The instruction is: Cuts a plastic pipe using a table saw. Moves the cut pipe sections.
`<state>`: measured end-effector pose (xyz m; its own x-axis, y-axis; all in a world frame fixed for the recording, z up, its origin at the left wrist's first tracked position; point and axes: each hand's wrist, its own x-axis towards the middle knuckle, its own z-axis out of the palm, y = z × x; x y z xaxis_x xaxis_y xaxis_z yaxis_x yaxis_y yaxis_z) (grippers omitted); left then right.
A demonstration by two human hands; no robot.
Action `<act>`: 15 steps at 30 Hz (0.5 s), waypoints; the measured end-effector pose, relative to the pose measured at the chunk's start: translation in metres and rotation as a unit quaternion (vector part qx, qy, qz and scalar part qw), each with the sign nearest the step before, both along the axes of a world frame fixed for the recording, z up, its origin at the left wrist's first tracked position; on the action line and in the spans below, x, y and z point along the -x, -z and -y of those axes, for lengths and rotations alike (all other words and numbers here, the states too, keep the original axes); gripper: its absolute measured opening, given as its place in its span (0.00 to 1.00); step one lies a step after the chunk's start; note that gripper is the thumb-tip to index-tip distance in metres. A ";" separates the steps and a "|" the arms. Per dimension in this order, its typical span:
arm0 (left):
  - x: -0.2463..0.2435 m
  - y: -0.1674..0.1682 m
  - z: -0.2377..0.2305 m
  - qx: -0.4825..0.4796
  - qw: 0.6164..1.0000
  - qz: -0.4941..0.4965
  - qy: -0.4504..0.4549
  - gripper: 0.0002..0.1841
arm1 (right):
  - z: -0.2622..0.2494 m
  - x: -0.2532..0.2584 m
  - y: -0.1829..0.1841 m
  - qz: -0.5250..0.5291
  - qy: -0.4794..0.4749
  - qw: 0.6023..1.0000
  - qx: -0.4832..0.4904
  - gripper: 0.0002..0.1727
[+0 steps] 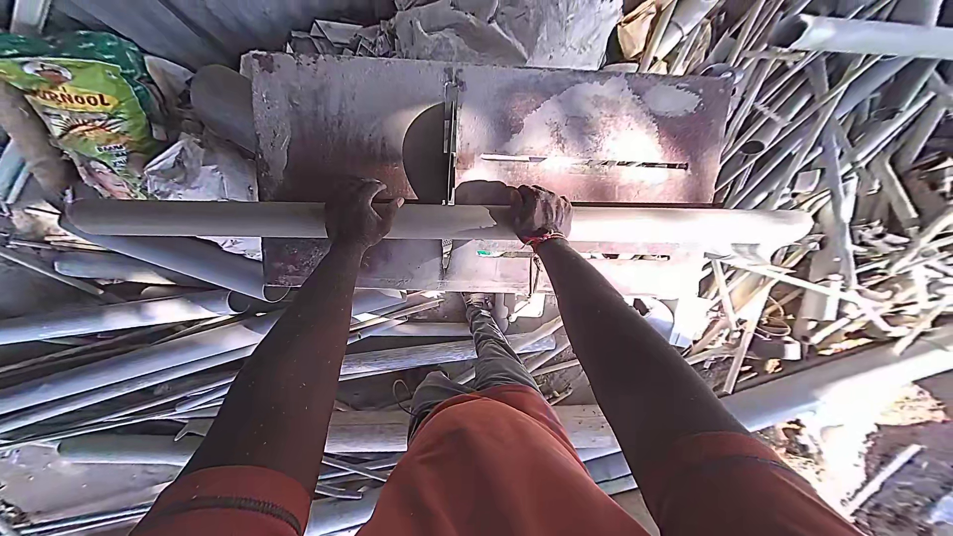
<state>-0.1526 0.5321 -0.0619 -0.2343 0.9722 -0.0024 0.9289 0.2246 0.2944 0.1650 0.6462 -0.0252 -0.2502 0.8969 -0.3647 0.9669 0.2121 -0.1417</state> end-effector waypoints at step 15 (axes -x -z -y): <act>-0.014 -0.001 -0.012 0.048 0.987 -0.010 -0.155 0.24 | -0.015 0.004 -0.003 0.002 0.023 1.000 -0.001 0.24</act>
